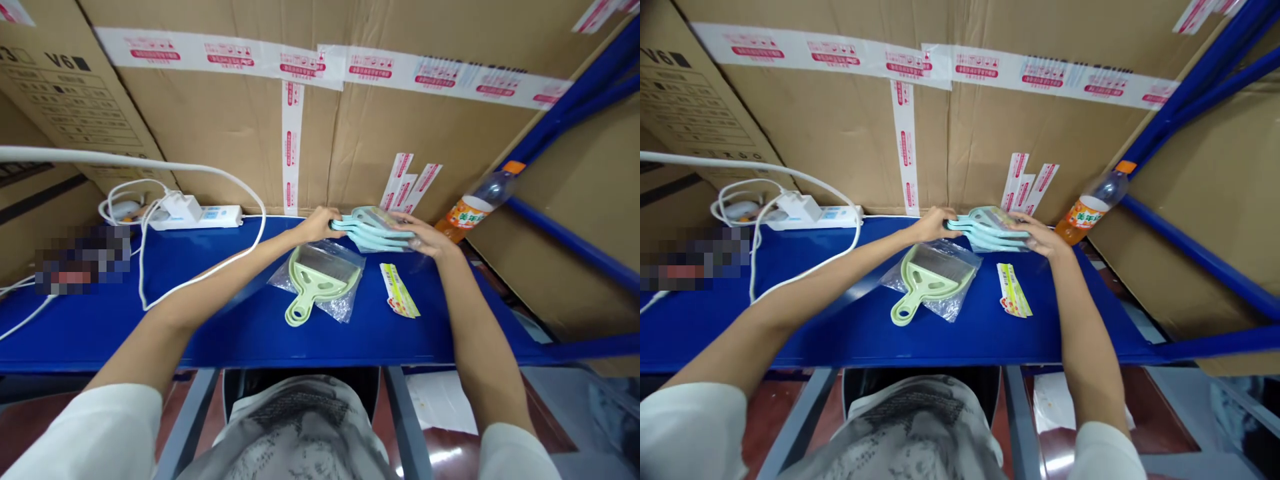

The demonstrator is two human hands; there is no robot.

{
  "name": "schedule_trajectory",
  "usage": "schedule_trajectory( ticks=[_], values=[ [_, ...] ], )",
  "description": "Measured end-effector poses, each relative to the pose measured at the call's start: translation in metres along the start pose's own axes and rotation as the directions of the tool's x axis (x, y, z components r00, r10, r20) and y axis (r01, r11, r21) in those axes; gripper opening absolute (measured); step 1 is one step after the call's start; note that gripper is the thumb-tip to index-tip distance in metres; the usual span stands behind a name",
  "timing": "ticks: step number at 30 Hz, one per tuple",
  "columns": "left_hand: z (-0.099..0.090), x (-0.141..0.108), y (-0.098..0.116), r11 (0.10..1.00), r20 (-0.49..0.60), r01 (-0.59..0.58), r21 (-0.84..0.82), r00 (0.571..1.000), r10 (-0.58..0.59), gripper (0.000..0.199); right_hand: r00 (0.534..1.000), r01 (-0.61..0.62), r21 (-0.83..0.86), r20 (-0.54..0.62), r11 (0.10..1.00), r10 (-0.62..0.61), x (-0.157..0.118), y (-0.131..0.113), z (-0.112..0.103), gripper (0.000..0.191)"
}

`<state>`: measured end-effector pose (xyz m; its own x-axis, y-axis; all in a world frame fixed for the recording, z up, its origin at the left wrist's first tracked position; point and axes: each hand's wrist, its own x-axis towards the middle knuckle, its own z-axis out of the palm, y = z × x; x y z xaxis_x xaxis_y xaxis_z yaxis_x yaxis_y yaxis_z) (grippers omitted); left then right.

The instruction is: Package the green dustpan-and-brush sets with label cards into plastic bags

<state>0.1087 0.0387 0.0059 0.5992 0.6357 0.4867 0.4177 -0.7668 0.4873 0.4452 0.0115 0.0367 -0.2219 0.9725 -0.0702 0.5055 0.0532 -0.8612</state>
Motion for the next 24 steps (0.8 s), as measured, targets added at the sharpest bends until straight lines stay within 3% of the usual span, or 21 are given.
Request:
schedule_trajectory(
  ticks=[4,7,10,12,14,16,18,21,23,24],
  values=[
    [0.017,0.013,-0.016,1.000,0.063,0.006,0.027,0.998,-0.007,0.022,0.987,-0.123,0.273,-0.062,0.954,0.145,0.005,0.010,0.008,0.075],
    [0.024,0.020,-0.023,0.999,0.086,0.019,0.031,0.996,-0.021,0.026,0.980,-0.134,0.336,-0.095,0.932,0.175,0.006,0.017,0.009,0.063],
    [0.013,0.020,-0.026,1.000,0.125,-0.001,0.022,0.992,-0.002,0.037,0.967,-0.152,0.366,-0.138,0.918,0.215,0.005,0.023,0.010,0.053],
    [-0.010,0.015,-0.020,0.999,0.139,-0.053,-0.007,0.989,0.053,0.044,0.961,-0.153,0.359,-0.162,0.921,0.223,0.005,0.025,0.011,0.053],
    [-0.046,0.006,0.000,0.998,0.090,-0.057,0.012,0.994,0.056,0.052,0.954,-0.163,0.291,-0.196,0.943,0.225,0.003,0.024,0.010,0.053],
    [-0.089,-0.009,0.034,0.994,0.037,-0.002,0.112,0.999,-0.002,0.051,0.946,-0.188,0.112,-0.247,0.976,0.211,0.000,0.020,0.006,0.050],
    [-0.131,-0.029,0.079,0.965,0.039,0.073,0.252,0.996,-0.085,0.041,0.938,-0.208,-0.173,-0.315,0.963,0.146,-0.004,0.011,0.002,0.044],
    [-0.178,-0.069,0.142,0.928,0.095,0.091,0.362,0.986,-0.134,0.062,0.900,-0.153,-0.515,-0.425,0.844,-0.096,-0.020,-0.016,0.010,0.038],
    [-0.192,-0.099,0.167,0.948,0.166,0.060,0.313,0.979,-0.117,0.064,0.836,-0.026,-0.569,-0.463,0.822,-0.294,-0.042,-0.044,0.037,0.037],
    [-0.195,-0.112,0.172,0.964,0.243,0.073,0.256,0.960,-0.137,0.064,0.825,0.102,-0.526,-0.430,0.844,-0.368,-0.058,-0.061,0.059,0.037]
  ],
)
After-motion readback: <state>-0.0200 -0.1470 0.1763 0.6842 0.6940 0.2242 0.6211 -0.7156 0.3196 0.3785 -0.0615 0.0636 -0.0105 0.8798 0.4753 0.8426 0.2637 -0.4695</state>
